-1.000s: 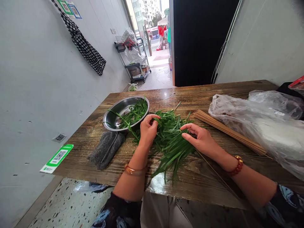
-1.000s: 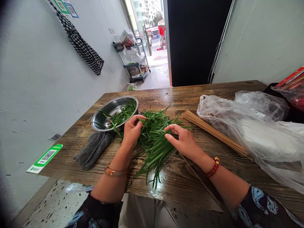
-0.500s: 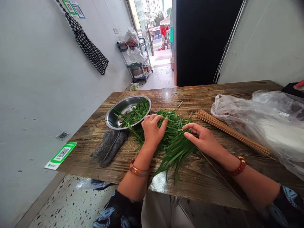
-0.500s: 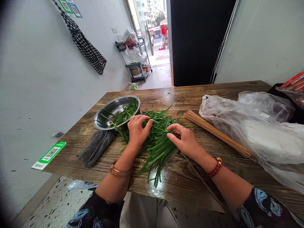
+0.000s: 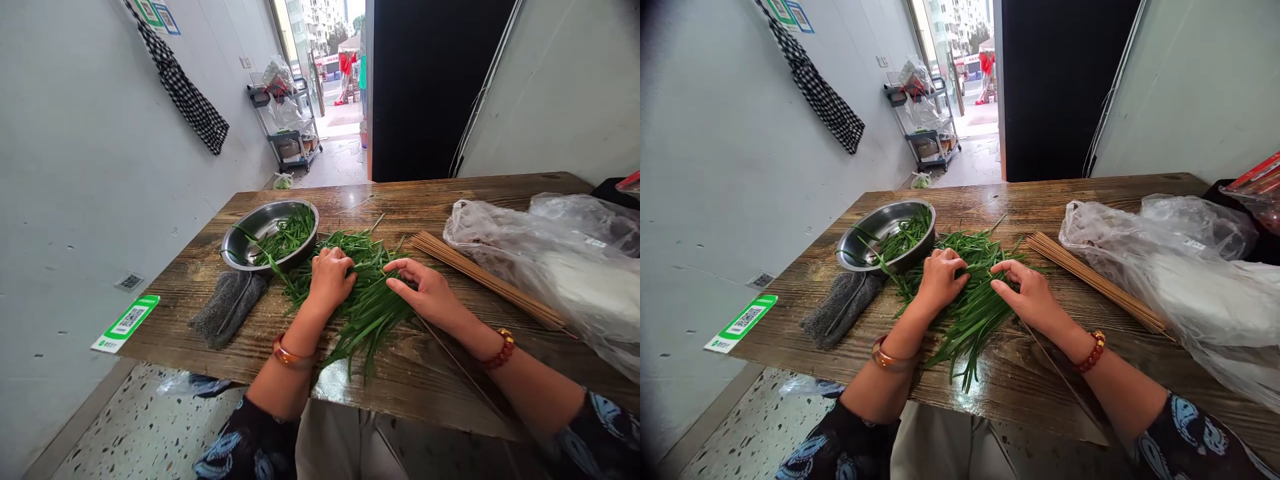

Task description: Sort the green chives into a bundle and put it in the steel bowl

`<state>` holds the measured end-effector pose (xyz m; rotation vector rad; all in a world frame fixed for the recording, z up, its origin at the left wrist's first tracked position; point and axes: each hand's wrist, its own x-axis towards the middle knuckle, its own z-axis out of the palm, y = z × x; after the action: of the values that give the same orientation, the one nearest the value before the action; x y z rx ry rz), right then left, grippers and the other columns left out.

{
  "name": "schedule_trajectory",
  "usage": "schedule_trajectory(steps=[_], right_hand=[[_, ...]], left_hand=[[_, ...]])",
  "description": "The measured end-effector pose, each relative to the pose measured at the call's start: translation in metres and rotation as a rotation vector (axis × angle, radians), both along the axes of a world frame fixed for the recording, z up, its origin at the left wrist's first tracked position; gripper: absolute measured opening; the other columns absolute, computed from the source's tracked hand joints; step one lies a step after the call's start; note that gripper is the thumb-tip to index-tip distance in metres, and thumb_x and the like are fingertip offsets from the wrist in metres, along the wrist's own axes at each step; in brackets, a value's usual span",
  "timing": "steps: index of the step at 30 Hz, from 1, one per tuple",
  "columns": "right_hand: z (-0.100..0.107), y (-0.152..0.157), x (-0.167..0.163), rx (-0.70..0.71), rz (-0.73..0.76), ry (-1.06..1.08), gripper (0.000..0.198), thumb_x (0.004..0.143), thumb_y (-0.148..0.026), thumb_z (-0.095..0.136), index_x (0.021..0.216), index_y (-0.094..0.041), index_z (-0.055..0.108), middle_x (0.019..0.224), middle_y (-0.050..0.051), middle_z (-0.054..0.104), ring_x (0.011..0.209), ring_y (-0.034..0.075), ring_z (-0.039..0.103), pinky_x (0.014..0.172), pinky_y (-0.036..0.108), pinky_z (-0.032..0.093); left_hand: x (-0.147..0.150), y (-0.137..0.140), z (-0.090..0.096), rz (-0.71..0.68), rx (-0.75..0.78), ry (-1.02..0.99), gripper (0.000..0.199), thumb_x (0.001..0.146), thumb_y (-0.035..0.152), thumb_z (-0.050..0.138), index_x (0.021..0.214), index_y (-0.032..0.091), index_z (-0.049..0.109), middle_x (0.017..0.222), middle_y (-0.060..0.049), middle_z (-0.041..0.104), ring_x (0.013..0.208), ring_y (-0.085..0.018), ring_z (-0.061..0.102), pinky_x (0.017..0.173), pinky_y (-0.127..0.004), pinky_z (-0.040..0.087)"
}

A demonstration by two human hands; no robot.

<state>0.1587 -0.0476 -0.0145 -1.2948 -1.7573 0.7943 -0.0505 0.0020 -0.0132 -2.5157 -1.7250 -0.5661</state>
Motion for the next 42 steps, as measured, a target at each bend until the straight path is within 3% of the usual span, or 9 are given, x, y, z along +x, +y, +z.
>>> schedule_trajectory(steps=[6, 10, 14, 17, 25, 29, 34, 38, 42], right_hand=[[0.002, 0.000, 0.001, 0.014, -0.029, -0.006, 0.026, 0.084, -0.038, 0.057, 0.100, -0.019, 0.066, 0.071, -0.001, 0.058, 0.065, 0.015, 0.051, 0.063, 0.027, 0.041], [0.002, 0.000, 0.000, 0.004, -0.017, 0.004, 0.027, 0.084, -0.037, 0.057, 0.102, -0.019, 0.065, 0.075, 0.001, 0.061, 0.068, 0.015, 0.052, 0.064, 0.027, 0.041], [0.002, -0.001, 0.000, 0.007, -0.018, 0.025, 0.025, 0.083, -0.037, 0.057, 0.100, -0.019, 0.065, 0.072, 0.000, 0.059, 0.065, 0.014, 0.052, 0.062, 0.027, 0.041], [0.004, -0.001, -0.001, 0.024, -0.019, 0.030, 0.025, 0.083, -0.038, 0.057, 0.097, -0.019, 0.065, 0.065, -0.002, 0.054, 0.059, 0.013, 0.048, 0.058, 0.025, 0.039], [0.002, 0.002, 0.003, 0.022, -0.039, 0.017, 0.026, 0.084, -0.038, 0.057, 0.100, -0.019, 0.066, 0.072, 0.000, 0.058, 0.064, 0.014, 0.050, 0.062, 0.027, 0.040], [-0.002, 0.005, 0.006, 0.011, -0.044, 0.012, 0.027, 0.084, -0.038, 0.058, 0.100, -0.018, 0.065, 0.071, -0.001, 0.057, 0.063, 0.014, 0.049, 0.062, 0.027, 0.039], [-0.002, 0.005, 0.005, 0.007, -0.021, -0.005, 0.025, 0.085, -0.038, 0.057, 0.100, -0.019, 0.065, 0.073, 0.000, 0.059, 0.064, 0.014, 0.050, 0.062, 0.027, 0.039], [-0.002, 0.004, 0.005, -0.003, -0.013, -0.013, 0.026, 0.086, -0.037, 0.057, 0.102, -0.018, 0.064, 0.078, 0.001, 0.062, 0.066, 0.015, 0.051, 0.065, 0.028, 0.040], [-0.003, 0.005, 0.005, -0.015, -0.019, 0.008, 0.026, 0.085, -0.037, 0.057, 0.101, -0.018, 0.065, 0.085, 0.003, 0.065, 0.072, 0.016, 0.056, 0.069, 0.028, 0.042]], left_hand=[[-0.003, 0.001, 0.007, 0.077, 0.221, -0.370, 0.004, 0.080, 0.019, 0.063, 0.085, 0.020, 0.064, 0.095, -0.006, 0.063, 0.095, -0.021, 0.054, 0.085, -0.036, 0.042], [-0.002, -0.005, 0.013, 0.117, 0.362, -0.293, 0.009, 0.083, 0.020, 0.061, 0.091, 0.020, 0.063, 0.104, -0.008, 0.059, 0.100, -0.023, 0.051, 0.088, -0.038, 0.040], [0.000, -0.004, 0.009, 0.098, 0.195, -0.132, 0.019, 0.075, 0.026, 0.071, 0.093, 0.022, 0.064, 0.109, -0.009, 0.058, 0.102, -0.026, 0.049, 0.085, -0.039, 0.040], [0.001, 0.000, 0.006, 0.077, 0.080, -0.210, 0.028, 0.070, 0.040, 0.077, 0.084, 0.020, 0.065, 0.102, -0.008, 0.059, 0.098, -0.025, 0.051, 0.084, -0.037, 0.041], [-0.004, 0.004, 0.004, 0.156, 0.094, -0.219, 0.027, 0.086, 0.036, 0.060, 0.066, 0.018, 0.060, 0.090, -0.009, 0.062, 0.089, -0.023, 0.053, 0.081, -0.037, 0.041], [-0.004, 0.001, 0.006, 0.182, 0.151, -0.178, 0.006, 0.080, 0.023, 0.065, 0.084, 0.019, 0.066, 0.100, -0.009, 0.061, 0.097, -0.026, 0.052, 0.083, -0.039, 0.041], [-0.001, -0.004, 0.013, 0.015, 0.230, -0.287, 0.024, 0.087, 0.016, 0.053, 0.105, 0.022, 0.066, 0.111, -0.008, 0.062, 0.103, -0.023, 0.051, 0.091, -0.037, 0.040], [0.003, -0.006, 0.010, -0.170, 0.119, -0.193, 0.022, 0.090, 0.023, 0.053, 0.107, 0.024, 0.067, 0.108, -0.005, 0.066, 0.104, -0.021, 0.053, 0.091, -0.036, 0.040], [0.005, -0.005, 0.002, -0.023, 0.018, 0.033, 0.033, 0.081, 0.037, 0.067, 0.111, 0.024, 0.066, 0.109, -0.007, 0.066, 0.105, -0.028, 0.051, 0.085, -0.040, 0.039]])
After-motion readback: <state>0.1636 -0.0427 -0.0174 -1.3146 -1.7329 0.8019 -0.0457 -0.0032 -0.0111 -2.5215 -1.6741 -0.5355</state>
